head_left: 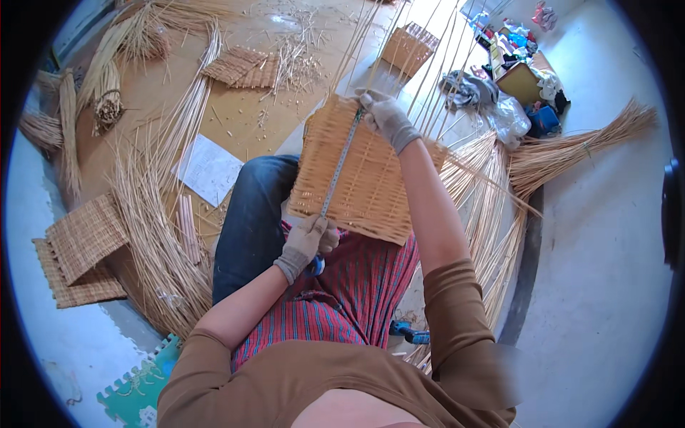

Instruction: The recorder is weaving a wicker basket, using a tape measure to check dimensions and pliers to trim strands.

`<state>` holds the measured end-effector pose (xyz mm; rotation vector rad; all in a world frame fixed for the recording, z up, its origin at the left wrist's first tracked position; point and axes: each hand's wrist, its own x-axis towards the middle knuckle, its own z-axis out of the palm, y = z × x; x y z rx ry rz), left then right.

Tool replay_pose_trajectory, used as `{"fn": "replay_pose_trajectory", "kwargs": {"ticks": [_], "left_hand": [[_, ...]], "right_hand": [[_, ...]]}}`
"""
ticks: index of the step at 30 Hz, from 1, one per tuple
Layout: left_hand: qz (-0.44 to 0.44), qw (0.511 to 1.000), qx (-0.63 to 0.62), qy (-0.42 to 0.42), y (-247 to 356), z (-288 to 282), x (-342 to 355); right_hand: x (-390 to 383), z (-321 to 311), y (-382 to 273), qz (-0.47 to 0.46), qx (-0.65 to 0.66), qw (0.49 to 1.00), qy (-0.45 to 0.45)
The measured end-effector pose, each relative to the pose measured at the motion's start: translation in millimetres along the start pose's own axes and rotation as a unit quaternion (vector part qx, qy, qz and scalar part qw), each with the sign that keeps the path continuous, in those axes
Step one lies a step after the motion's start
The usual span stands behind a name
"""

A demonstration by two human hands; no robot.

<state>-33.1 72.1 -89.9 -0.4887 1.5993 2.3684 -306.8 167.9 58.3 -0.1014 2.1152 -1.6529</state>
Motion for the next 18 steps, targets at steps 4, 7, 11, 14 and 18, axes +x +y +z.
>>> {"fn": "replay_pose_trajectory", "kwargs": {"ticks": [4,7,11,14,18], "left_hand": [[-0.018,0.985,-0.17,-0.026,-23,-15,-2],[-0.031,0.99,-0.135,0.009,-4,-13,-2],[-0.087,0.978,-0.188,-0.001,-2,-9,7],[-0.075,0.986,-0.15,0.003,-3,-14,7],[-0.064,0.992,-0.104,0.013,-1,-12,3]], "right_hand": [[27,-24,11,-0.193,-0.27,0.944,-0.001],[31,-8,6,-0.051,-0.06,0.996,0.04],[24,-12,7,-0.026,-0.059,0.997,0.05],[22,-8,8,-0.018,-0.041,0.997,0.062],[17,-10,9,-0.028,-0.038,0.998,0.039]]}}
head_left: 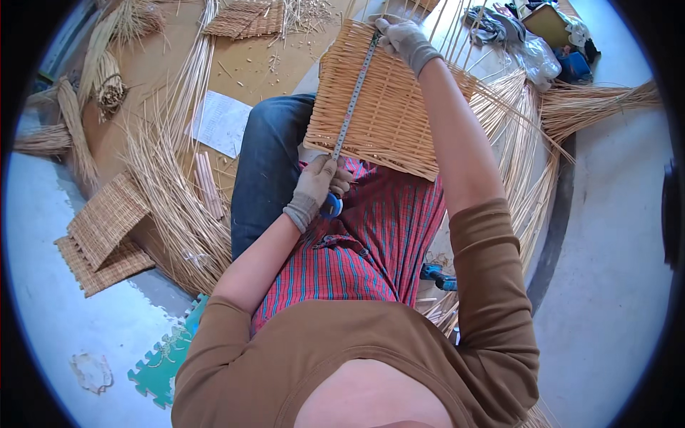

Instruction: The recorder is weaving a wicker basket, using a tape measure to check dimensions and pliers to trim strands.

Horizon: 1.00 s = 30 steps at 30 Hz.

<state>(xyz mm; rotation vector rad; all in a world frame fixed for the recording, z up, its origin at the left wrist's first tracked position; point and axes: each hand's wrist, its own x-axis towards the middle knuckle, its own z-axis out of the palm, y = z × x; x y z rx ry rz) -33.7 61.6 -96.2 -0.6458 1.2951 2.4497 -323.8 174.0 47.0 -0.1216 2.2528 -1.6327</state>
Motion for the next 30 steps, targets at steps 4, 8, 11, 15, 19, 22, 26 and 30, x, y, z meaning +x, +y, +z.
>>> {"fn": "replay_pose_trajectory", "kwargs": {"ticks": [4,8,11,15,19,22,26,30], "left_hand": [[0.016,1.0,0.024,-0.009,1,0,-1],[0.032,0.999,0.032,-0.021,-1,-3,0],[0.036,0.999,0.032,-0.023,-1,0,1],[0.046,0.997,0.052,-0.016,-1,0,1],[0.038,0.999,0.027,-0.016,-3,1,2],[0.036,0.999,0.021,-0.019,-4,1,3],[0.041,0.999,-0.006,-0.023,-8,-1,5],[0.04,0.999,0.009,0.021,-14,7,5]], "right_hand": [[-1,-1,-2,-0.003,0.021,1.0,-0.009],[-7,3,-6,0.011,0.035,0.999,-0.003],[-6,-4,-3,0.001,0.064,0.998,-0.023],[-13,-3,-5,-0.003,0.082,0.996,-0.04],[-18,-3,-10,0.005,0.05,0.999,-0.022],[-13,-3,-11,0.021,0.074,0.997,-0.024],[-9,7,-11,0.019,0.1,0.995,0.01],[-1,9,-4,0.006,0.082,0.996,0.042]]}}
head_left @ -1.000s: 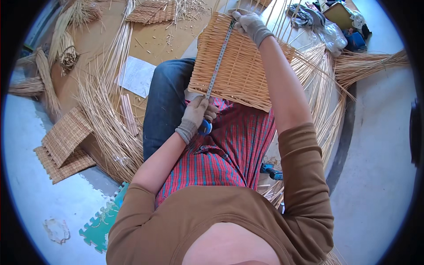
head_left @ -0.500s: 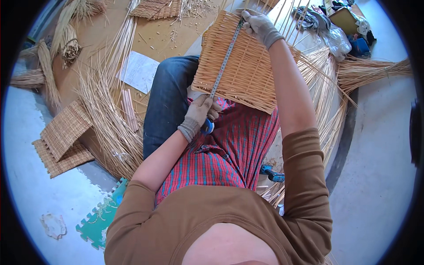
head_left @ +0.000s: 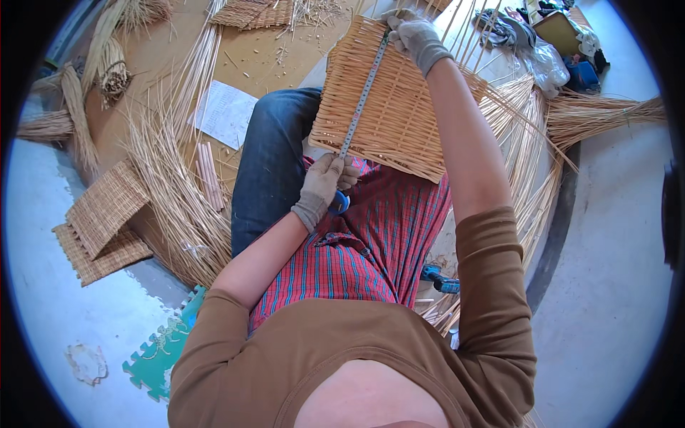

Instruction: The recorder is weaving a wicker basket, using a tape measure to check dimensions and pliers to trim strands.

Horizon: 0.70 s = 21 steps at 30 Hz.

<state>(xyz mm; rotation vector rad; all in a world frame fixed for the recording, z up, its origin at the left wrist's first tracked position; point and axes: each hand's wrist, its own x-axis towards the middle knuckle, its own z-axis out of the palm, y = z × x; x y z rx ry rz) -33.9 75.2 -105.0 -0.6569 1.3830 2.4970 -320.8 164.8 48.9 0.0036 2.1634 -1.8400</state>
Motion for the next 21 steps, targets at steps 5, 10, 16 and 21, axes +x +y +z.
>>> {"fn": "replay_pose_trajectory", "kwargs": {"ticks": [5,10,16,21], "left_hand": [[0.03,0.999,0.018,-0.015,-16,9,5],[0.013,0.998,0.047,-0.05,-24,22,9],[0.009,0.995,0.085,-0.046,-19,27,9],[0.013,0.993,0.096,-0.061,-21,29,10]], "right_hand": [[12,-14,5,-0.157,-0.358,0.914,0.106],[0,-29,15,-0.204,-0.382,0.896,0.1],[8,-45,25,-0.211,-0.392,0.881,0.16],[31,-54,33,-0.19,-0.422,0.872,0.16]]}}
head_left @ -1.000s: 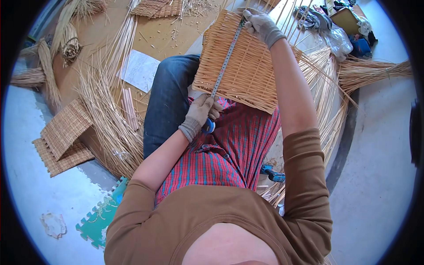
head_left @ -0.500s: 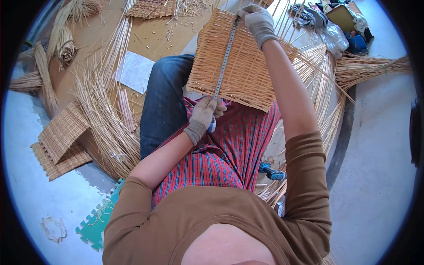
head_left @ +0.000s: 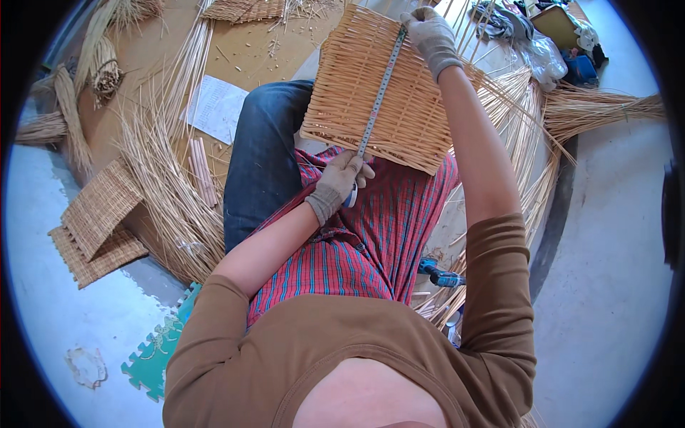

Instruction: The recorder is weaving a wicker basket, using a tape measure to check dimensions and pliers to trim strands.

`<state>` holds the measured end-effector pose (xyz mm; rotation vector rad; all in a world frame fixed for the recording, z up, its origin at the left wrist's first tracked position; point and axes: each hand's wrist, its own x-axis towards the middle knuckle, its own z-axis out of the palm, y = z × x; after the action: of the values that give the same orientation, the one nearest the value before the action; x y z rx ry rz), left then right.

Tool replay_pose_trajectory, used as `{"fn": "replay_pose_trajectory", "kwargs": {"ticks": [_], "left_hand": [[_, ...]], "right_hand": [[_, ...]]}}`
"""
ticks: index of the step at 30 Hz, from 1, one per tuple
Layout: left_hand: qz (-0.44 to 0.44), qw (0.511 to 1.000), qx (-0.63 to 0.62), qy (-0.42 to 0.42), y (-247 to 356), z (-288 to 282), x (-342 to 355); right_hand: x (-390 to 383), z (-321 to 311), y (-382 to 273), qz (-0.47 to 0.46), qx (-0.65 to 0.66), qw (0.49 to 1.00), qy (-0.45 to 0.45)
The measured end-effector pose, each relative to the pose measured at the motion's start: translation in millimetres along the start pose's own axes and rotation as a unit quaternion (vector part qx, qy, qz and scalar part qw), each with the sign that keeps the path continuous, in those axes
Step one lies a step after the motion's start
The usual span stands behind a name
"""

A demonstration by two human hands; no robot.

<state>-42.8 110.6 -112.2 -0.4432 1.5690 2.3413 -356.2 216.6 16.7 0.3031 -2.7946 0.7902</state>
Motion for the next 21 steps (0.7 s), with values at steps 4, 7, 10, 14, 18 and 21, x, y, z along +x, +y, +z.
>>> {"fn": "replay_pose_trajectory", "kwargs": {"ticks": [4,7,10,14,18,21], "left_hand": [[0.001,1.0,-0.005,-0.001,3,-1,-1],[0.001,1.0,-0.006,0.001,3,1,-1],[0.003,1.0,-0.008,0.0,4,0,-1],[-0.001,1.0,-0.009,0.001,5,1,-1],[0.003,1.0,-0.007,0.012,3,-3,-2],[0.001,1.0,0.003,0.0,4,8,0]], "right_hand": [[4,3,3,0.002,0.0,1.0,-0.013],[7,0,6,0.021,0.032,0.999,-0.038],[9,-2,6,0.038,0.084,0.993,-0.073],[12,-3,12,0.047,0.128,0.986,-0.093],[16,7,11,0.054,0.156,0.982,-0.089],[44,7,46,0.044,0.112,0.991,-0.06]]}}
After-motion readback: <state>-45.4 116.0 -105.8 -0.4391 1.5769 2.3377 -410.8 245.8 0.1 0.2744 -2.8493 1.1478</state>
